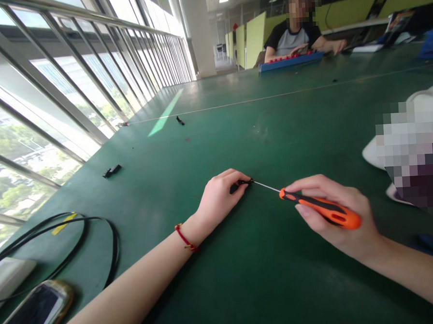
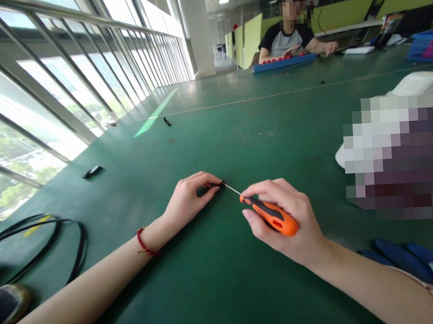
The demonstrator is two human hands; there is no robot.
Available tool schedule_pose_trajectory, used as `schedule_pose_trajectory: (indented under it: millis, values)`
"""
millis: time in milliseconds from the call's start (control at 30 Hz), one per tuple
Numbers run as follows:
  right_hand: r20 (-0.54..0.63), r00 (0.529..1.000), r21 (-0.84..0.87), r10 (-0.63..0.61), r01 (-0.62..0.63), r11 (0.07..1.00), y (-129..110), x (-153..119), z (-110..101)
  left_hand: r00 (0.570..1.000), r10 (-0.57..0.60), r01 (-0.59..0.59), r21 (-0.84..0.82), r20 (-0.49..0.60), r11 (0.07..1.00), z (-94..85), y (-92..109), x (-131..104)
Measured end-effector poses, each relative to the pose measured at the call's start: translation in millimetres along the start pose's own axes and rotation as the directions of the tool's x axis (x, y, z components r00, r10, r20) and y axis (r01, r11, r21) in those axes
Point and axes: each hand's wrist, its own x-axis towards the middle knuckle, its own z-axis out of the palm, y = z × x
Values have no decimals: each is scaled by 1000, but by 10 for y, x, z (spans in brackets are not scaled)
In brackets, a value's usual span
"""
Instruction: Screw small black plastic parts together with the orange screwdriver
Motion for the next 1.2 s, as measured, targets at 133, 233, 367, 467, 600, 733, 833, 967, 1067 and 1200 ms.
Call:
schedule_pose_trajectory:
  millis: [133, 233, 367, 467, 600, 733, 833, 967, 1067, 1200]
  values:
    - [-111, 993, 63, -30, 37, 997, -1, -2, 20, 1000, 1, -1, 4, 5, 1000, 0, 0, 0]
    - [-126, 991, 103, -52, 65, 993, 25, 10, 28, 1000, -2, 2, 1, 8, 1000, 0, 4, 1]
    - [35, 999, 45, -1, -1, 999, 24, 1, 6, 1000, -7, 7, -1, 9, 1000, 1, 2, 1]
    - [23, 1000, 32, -4, 4, 999, 8, -11, 3, 1000, -5, 5, -2, 7, 1000, 4, -4, -1]
    - [-179, 983, 66, -35, 48, 997, 24, -1, 23, 1000, -1, 1, 0, 9, 1000, 8, -3, -2]
    - [-103, 994, 64, -30, 36, 997, 38, 1, 10, 1000, 4, -3, -6, 3, 1000, 14, -5, -3]
    - [-18, 998, -4, -52, 52, 999, 29, -12, -2, 1000, 7, -7, -14, -4, 1000, 18, -14, -3]
    - [-162, 985, 24, -63, 68, 997, 36, -5, 21, 1000, 2, -2, -9, 7, 1000, 16, -14, -3]
    - [-161, 986, 68, -46, 58, 996, 47, 11, 27, 1000, 0, 0, -5, 10, 1000, 11, -8, -2]
    - [-16, 1000, 6, -16, 16, 1000, 37, 6, 13, 1000, -2, 2, -7, 4, 1000, 8, -3, 2]
